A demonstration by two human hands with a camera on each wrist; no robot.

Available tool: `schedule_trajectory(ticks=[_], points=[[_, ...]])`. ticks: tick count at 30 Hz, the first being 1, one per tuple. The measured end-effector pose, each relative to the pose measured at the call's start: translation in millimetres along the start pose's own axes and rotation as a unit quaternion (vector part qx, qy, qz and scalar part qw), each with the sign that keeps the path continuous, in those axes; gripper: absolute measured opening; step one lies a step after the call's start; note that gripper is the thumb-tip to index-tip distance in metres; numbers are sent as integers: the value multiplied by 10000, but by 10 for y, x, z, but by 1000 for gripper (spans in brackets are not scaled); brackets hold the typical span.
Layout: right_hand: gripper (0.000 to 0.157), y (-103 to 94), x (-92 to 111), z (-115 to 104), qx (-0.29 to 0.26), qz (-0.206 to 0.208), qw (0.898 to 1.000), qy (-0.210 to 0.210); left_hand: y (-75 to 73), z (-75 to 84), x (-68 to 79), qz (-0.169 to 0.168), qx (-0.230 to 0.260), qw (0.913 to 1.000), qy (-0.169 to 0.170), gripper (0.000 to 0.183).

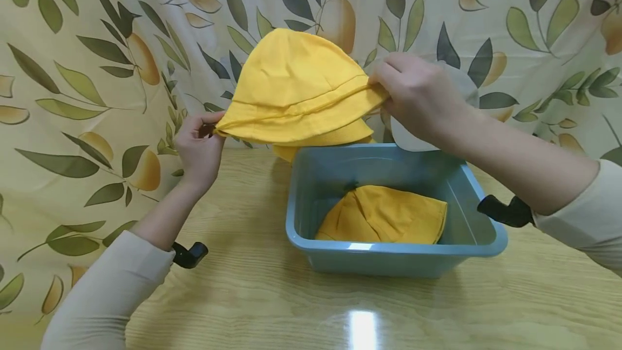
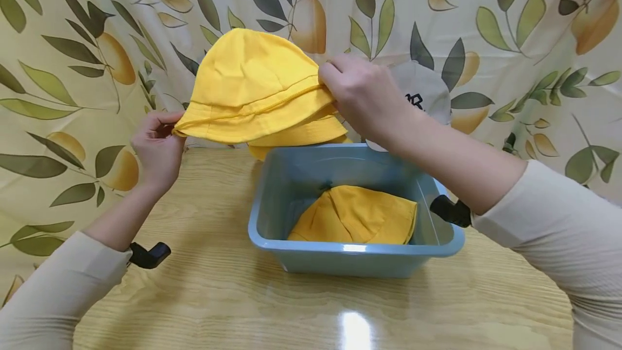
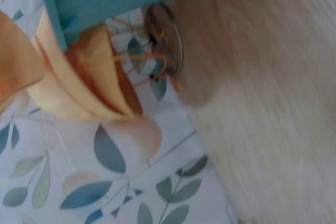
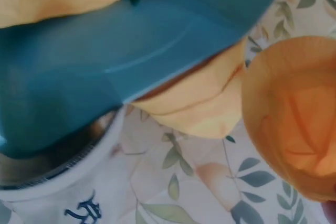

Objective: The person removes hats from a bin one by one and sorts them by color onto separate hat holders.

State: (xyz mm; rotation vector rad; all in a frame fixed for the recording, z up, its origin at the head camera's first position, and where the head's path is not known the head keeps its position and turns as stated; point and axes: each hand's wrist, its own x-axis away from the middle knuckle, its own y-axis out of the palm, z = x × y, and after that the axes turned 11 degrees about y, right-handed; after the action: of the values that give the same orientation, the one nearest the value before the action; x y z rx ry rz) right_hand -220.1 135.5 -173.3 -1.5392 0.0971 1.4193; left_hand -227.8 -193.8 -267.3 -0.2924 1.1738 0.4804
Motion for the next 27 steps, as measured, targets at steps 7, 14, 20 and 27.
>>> schedule_trajectory(ticks=[7, 14, 20, 27], points=[[11, 199, -277, 154, 128, 772, 9966, -267, 26, -91, -326, 433, 63, 9966, 704, 5], [13, 547, -442, 389, -58, 1485, 9887, -194, 125, -229, -567, 808, -4, 9885, 1278, 1], [15, 794, -560, 564, 2, 2002, 9797, -41, 227, -387, -644, 828, -286, 9846, 1510, 10], [17, 1141, -580, 733, 194, 2045, 9786, 61, 374, -647, -624, 866, -923, 9805, 1502, 10]])
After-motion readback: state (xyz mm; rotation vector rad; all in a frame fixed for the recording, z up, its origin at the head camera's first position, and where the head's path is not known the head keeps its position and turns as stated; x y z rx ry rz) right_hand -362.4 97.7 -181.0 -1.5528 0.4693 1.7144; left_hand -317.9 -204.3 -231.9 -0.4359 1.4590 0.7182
